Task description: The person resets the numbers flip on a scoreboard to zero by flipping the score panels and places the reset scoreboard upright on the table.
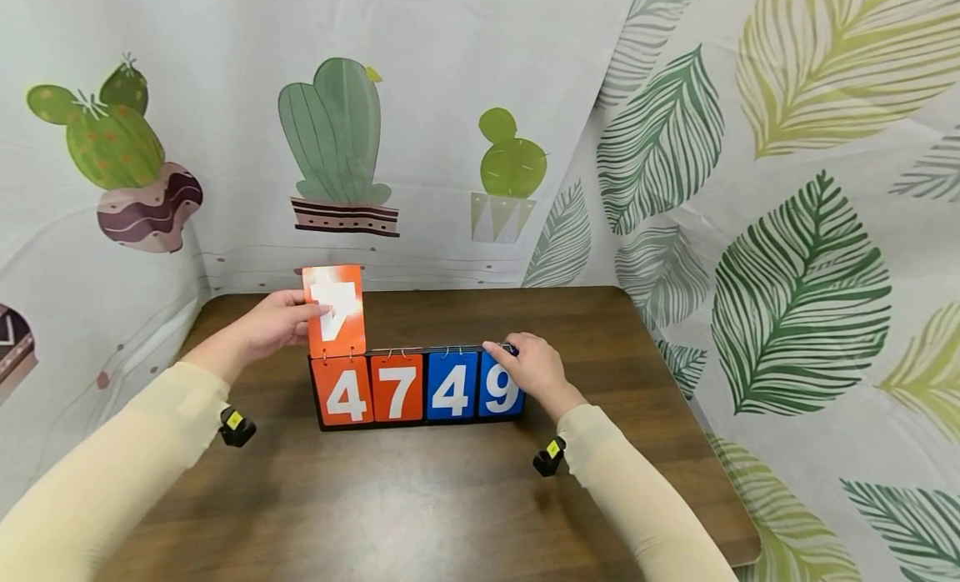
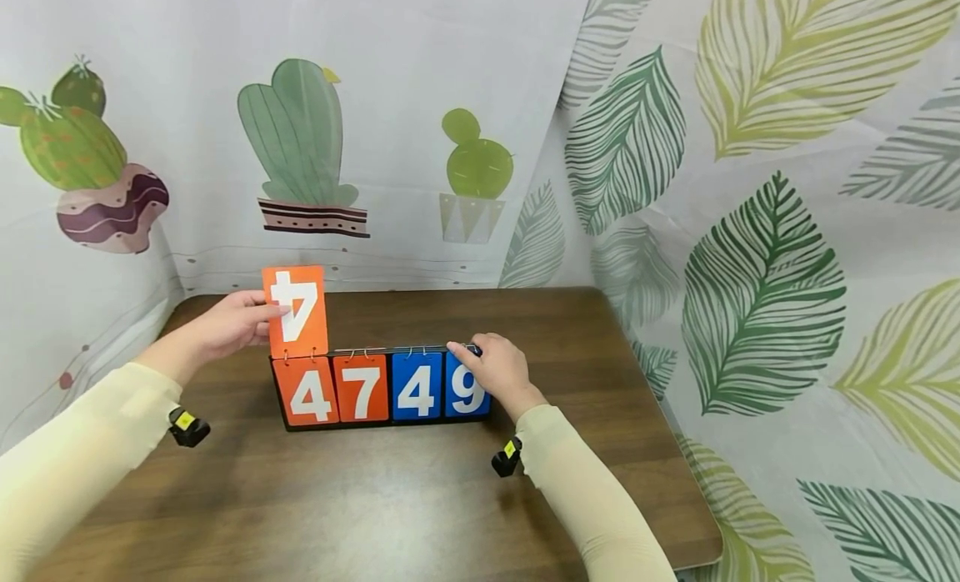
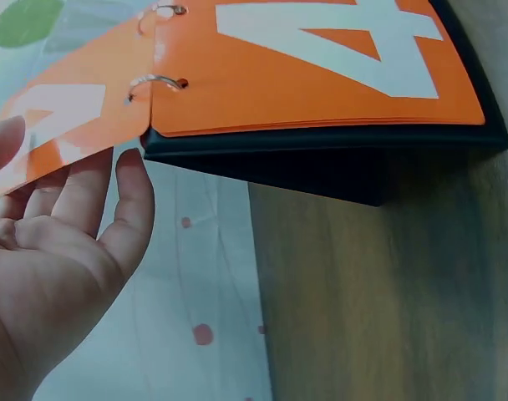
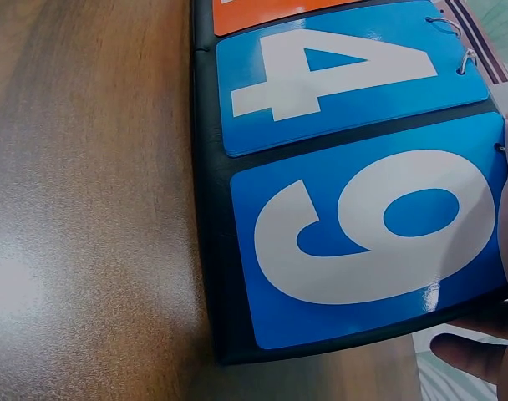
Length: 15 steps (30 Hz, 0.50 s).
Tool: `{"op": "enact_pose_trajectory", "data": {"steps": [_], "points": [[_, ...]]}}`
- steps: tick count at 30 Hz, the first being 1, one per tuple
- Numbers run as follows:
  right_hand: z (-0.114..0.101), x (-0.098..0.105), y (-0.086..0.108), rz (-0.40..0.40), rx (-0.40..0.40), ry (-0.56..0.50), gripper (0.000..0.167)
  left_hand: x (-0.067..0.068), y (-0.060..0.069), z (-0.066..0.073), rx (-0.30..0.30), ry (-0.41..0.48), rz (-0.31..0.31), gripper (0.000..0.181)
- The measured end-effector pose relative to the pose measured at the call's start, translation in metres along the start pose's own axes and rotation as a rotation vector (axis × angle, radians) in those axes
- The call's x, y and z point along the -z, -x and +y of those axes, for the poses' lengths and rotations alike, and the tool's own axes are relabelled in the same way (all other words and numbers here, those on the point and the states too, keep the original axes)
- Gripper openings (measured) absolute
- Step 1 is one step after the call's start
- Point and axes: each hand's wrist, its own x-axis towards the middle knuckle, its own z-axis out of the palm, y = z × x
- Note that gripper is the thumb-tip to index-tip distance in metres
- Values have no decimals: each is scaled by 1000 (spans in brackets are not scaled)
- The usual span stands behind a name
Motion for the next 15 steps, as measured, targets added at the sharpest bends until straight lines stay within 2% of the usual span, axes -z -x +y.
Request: {"op": "enact_pose_trajectory", "data": {"steps": [8, 12, 15], "points": [[1, 0, 0, -2, -1, 3, 75, -13, 29, 13, -113, -186, -7, 48], [1, 0, 0, -3, 0, 1, 75, -21, 42, 14, -223, -297, 5, 33], [1, 0, 0, -5, -3, -4, 75, -28, 48, 13, -319, -423, 53, 20]]}}
